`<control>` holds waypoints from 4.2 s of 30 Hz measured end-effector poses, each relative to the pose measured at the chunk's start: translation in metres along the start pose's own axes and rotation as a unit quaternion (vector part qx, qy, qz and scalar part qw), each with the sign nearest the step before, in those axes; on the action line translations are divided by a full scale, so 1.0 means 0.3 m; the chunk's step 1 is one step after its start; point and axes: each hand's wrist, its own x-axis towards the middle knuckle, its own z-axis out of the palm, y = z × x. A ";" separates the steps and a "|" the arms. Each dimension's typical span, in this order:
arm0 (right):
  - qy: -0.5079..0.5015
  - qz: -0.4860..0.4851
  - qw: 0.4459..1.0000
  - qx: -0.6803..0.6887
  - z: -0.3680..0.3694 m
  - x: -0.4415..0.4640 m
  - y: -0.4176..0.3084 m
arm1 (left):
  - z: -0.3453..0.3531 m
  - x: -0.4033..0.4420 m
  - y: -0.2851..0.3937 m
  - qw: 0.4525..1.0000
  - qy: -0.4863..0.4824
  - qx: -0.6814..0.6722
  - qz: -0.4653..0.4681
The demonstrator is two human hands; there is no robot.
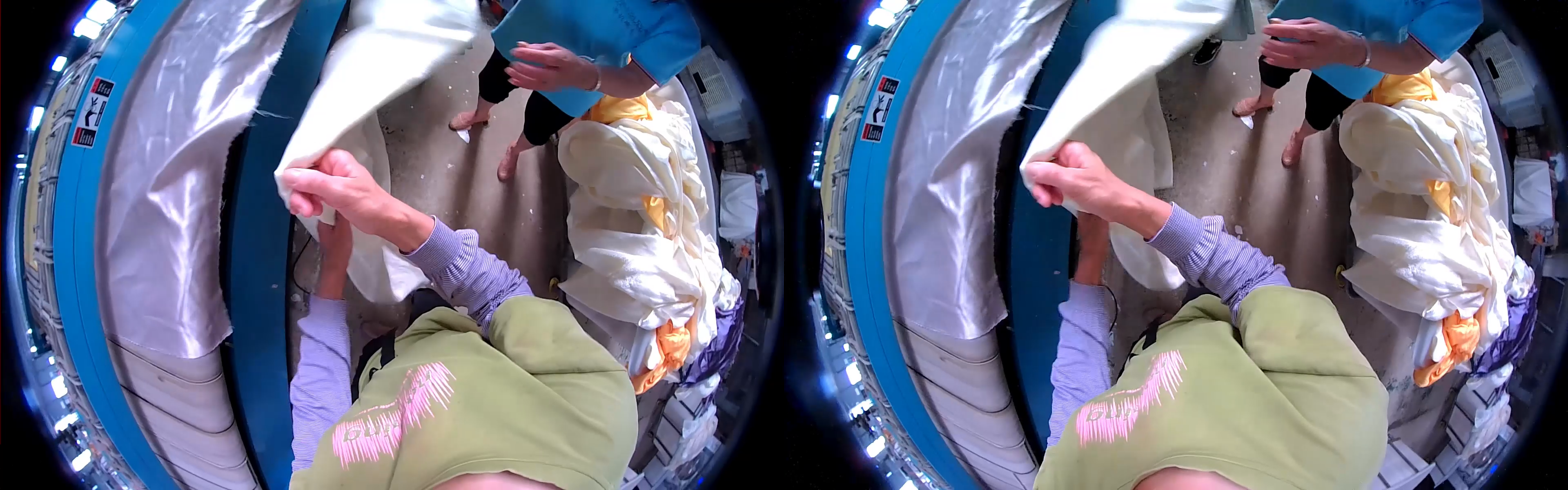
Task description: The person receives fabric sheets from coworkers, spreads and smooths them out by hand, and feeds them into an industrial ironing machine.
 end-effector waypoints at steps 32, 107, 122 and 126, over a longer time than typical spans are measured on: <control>0.482 0.087 0.803 -0.340 -0.732 -0.372 0.415 | -0.629 -0.391 0.544 0.930 0.327 -0.024 0.166; -0.348 0.089 0.908 -0.215 1.360 0.400 0.814 | -0.916 -0.940 0.038 0.801 0.419 -0.423 -0.057; -0.241 -0.171 0.652 -0.698 1.290 0.517 1.083 | -0.978 -0.667 -0.789 0.907 0.340 -0.158 -0.191; -0.194 -0.231 0.746 -0.594 1.346 0.544 1.068 | -1.023 -0.737 -0.955 0.835 0.431 -0.281 -0.195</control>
